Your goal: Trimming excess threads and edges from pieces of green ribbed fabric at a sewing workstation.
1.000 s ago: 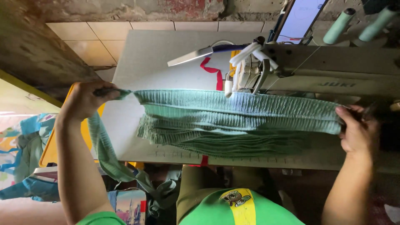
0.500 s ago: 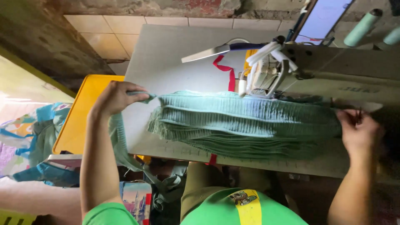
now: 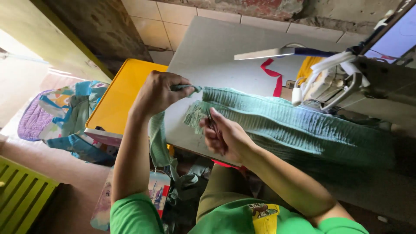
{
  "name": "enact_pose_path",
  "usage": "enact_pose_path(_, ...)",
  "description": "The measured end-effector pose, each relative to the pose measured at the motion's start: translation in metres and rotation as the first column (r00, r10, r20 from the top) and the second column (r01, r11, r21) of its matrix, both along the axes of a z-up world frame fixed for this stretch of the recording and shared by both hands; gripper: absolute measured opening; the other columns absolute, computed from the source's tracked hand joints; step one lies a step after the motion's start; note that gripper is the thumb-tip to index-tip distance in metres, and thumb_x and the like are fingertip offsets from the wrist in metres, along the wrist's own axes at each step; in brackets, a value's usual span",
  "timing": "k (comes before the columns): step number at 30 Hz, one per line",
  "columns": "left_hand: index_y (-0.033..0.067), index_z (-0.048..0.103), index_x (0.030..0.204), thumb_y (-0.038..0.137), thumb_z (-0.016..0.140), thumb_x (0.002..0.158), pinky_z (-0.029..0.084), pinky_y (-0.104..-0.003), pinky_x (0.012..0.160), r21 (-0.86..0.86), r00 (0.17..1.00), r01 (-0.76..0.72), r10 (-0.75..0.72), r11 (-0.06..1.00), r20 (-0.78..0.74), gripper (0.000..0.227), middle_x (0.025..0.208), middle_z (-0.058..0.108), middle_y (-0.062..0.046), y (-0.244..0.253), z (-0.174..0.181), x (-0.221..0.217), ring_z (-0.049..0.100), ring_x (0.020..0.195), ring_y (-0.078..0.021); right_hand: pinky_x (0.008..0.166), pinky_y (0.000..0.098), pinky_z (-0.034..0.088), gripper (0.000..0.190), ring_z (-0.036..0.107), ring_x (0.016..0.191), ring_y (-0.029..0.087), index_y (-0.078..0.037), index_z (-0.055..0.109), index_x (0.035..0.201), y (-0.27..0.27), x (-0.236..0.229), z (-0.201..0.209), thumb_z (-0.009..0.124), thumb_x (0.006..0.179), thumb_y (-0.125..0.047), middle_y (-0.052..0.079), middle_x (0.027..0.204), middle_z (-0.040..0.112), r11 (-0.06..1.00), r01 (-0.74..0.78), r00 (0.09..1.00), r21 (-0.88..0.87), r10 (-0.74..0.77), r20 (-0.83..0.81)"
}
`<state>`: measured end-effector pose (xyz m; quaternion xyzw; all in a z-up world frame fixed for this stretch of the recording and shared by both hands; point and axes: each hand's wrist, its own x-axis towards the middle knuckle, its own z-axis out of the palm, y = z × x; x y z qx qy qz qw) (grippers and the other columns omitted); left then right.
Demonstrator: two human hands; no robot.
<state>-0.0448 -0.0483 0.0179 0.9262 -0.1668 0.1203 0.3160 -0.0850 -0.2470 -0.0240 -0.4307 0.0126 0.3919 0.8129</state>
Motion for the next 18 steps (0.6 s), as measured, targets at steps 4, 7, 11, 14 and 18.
enact_pose_path(4,0.0124,0.070,0.087,0.016,0.069,0.074,0.050,-0.033,0.060,-0.031,0.999,-0.001,0.002,1.000,0.047,0.014,0.074,0.065,-0.007,-0.001,0.000,-0.007,0.063,0.067,-0.0246,0.033,0.0174,0.018,0.038,0.024,0.039,0.005,-0.008,0.047,0.087,0.022,0.019,0.000,0.043,0.088,-0.046,-0.004,0.057,0.028,0.996,0.069,0.997,0.049,-0.066,-0.045)
enact_pose_path(7,0.0139,0.070,0.085,0.015,0.069,0.073,0.049,-0.032,0.059,-0.043,0.999,-0.005,0.007,0.999,0.046,0.012,0.071,0.065,-0.005,-0.005,0.002,-0.014,0.063,0.063,-0.0235,0.033,0.0169,0.020,0.039,0.026,0.040,0.005,-0.008,0.047,0.084,0.028,0.021,0.001,0.044,0.087,-0.047,-0.003,0.057,0.028,0.991,0.099,0.995,0.090,-0.098,-0.018)
enact_pose_path(11,0.0071,0.069,0.085,0.008,0.067,0.073,0.049,-0.035,0.056,-0.083,0.997,0.047,-0.042,0.995,0.068,0.012,0.070,0.064,-0.011,-0.008,0.008,-0.021,0.062,0.063,-0.0289,0.032,0.0164,0.020,0.038,0.027,0.039,0.005,-0.008,0.046,0.082,0.031,0.025,0.002,0.043,0.088,-0.045,-0.003,0.056,0.027,0.985,0.116,0.993,0.125,-0.115,-0.018)
enact_pose_path(14,0.0053,0.069,0.084,0.005,0.067,0.073,0.049,-0.036,0.055,-0.092,0.993,0.074,-0.064,0.993,0.104,0.011,0.069,0.063,-0.013,-0.007,0.005,-0.022,0.062,0.062,-0.0305,0.031,0.0159,0.020,0.037,0.023,0.036,0.004,-0.010,0.045,0.074,0.031,0.027,-0.003,0.043,0.089,-0.043,-0.006,0.053,0.022,0.983,0.107,0.994,0.149,-0.110,0.010)
enact_pose_path(18,0.0058,0.068,0.087,0.006,0.067,0.074,0.049,-0.035,0.055,-0.107,0.985,0.071,-0.053,0.992,0.166,0.013,0.072,0.063,-0.012,-0.006,0.001,-0.025,0.062,0.065,-0.0299,0.029,0.0172,0.021,0.039,0.027,0.033,0.004,-0.010,0.046,0.074,0.022,0.017,-0.004,0.041,0.089,-0.045,-0.003,0.054,0.030,0.986,0.131,0.988,0.105,-0.138,0.067)
